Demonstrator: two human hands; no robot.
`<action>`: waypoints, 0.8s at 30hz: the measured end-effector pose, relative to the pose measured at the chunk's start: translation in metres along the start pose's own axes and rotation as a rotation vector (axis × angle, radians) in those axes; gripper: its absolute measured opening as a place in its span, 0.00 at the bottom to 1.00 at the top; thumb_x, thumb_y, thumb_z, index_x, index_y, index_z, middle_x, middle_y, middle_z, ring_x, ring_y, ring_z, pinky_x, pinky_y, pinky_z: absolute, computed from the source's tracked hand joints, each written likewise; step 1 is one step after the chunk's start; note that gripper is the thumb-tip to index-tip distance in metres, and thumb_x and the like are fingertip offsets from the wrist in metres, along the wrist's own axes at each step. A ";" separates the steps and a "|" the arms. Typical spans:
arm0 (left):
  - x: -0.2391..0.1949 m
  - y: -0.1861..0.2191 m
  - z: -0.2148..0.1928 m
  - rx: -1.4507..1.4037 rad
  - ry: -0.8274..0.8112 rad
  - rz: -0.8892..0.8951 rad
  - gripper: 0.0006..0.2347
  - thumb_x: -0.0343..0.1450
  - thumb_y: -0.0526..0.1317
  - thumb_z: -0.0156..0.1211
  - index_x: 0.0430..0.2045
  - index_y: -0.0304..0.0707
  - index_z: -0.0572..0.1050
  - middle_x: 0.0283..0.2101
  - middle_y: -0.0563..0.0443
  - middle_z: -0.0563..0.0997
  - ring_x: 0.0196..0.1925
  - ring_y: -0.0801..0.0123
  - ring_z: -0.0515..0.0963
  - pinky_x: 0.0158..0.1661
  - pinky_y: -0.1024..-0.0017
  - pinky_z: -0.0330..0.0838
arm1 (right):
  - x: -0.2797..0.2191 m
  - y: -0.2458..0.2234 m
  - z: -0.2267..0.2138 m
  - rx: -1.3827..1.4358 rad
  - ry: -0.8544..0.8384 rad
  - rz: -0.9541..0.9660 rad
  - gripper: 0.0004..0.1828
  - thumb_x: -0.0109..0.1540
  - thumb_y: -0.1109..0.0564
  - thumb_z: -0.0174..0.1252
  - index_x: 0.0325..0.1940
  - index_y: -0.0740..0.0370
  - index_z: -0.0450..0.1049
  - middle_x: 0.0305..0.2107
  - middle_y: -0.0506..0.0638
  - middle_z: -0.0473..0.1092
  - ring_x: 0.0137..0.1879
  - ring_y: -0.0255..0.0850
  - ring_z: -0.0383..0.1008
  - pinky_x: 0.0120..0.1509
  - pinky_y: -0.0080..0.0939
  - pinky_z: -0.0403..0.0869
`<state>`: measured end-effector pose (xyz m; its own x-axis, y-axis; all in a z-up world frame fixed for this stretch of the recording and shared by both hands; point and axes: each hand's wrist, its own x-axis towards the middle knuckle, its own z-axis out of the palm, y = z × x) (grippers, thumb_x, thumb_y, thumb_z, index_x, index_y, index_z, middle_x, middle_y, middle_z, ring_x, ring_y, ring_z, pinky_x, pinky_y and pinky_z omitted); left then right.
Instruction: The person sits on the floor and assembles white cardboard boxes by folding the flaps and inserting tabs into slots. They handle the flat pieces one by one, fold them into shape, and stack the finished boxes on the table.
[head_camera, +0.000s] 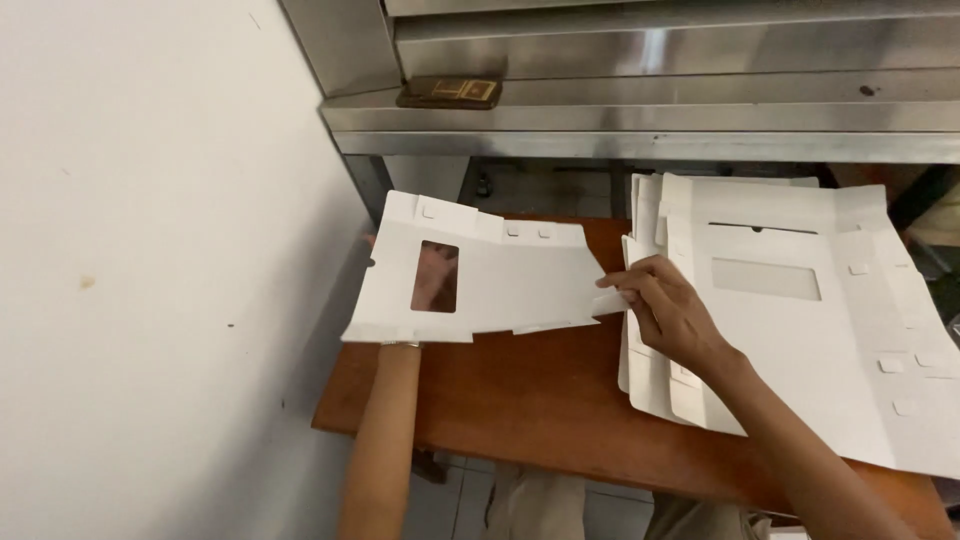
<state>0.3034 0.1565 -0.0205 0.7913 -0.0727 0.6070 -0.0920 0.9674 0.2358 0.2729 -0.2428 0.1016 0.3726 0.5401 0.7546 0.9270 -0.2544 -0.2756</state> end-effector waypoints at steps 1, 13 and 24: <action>-0.003 0.001 -0.001 0.006 0.023 -0.019 0.15 0.76 0.53 0.39 0.53 0.55 0.65 0.55 0.53 0.67 0.59 0.59 0.66 0.53 0.59 0.60 | -0.004 0.015 0.004 -0.146 0.093 -0.079 0.06 0.69 0.64 0.51 0.38 0.58 0.70 0.42 0.44 0.80 0.39 0.45 0.72 0.46 0.42 0.73; 0.022 -0.019 0.101 1.305 0.814 -0.128 0.29 0.65 0.51 0.73 0.60 0.43 0.74 0.53 0.39 0.80 0.55 0.51 0.82 0.51 0.56 0.79 | -0.094 -0.035 -0.029 -0.001 0.207 0.329 0.10 0.58 0.58 0.66 0.41 0.61 0.76 0.39 0.47 0.82 0.44 0.46 0.83 0.54 0.45 0.79; 0.043 -0.147 0.161 1.522 -0.159 -0.838 0.13 0.72 0.50 0.62 0.45 0.44 0.79 0.44 0.47 0.83 0.47 0.59 0.81 0.49 0.61 0.78 | -0.032 -0.013 -0.063 0.203 -0.274 0.488 0.05 0.58 0.61 0.67 0.37 0.65 0.82 0.25 0.54 0.78 0.33 0.46 0.76 0.45 0.46 0.77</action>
<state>0.2535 -0.0274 0.0934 0.8643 -0.5029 -0.0017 -0.2346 -0.4062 0.8831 0.2460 -0.3072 0.1185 0.7302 0.5934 0.3386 0.6256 -0.3815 -0.6805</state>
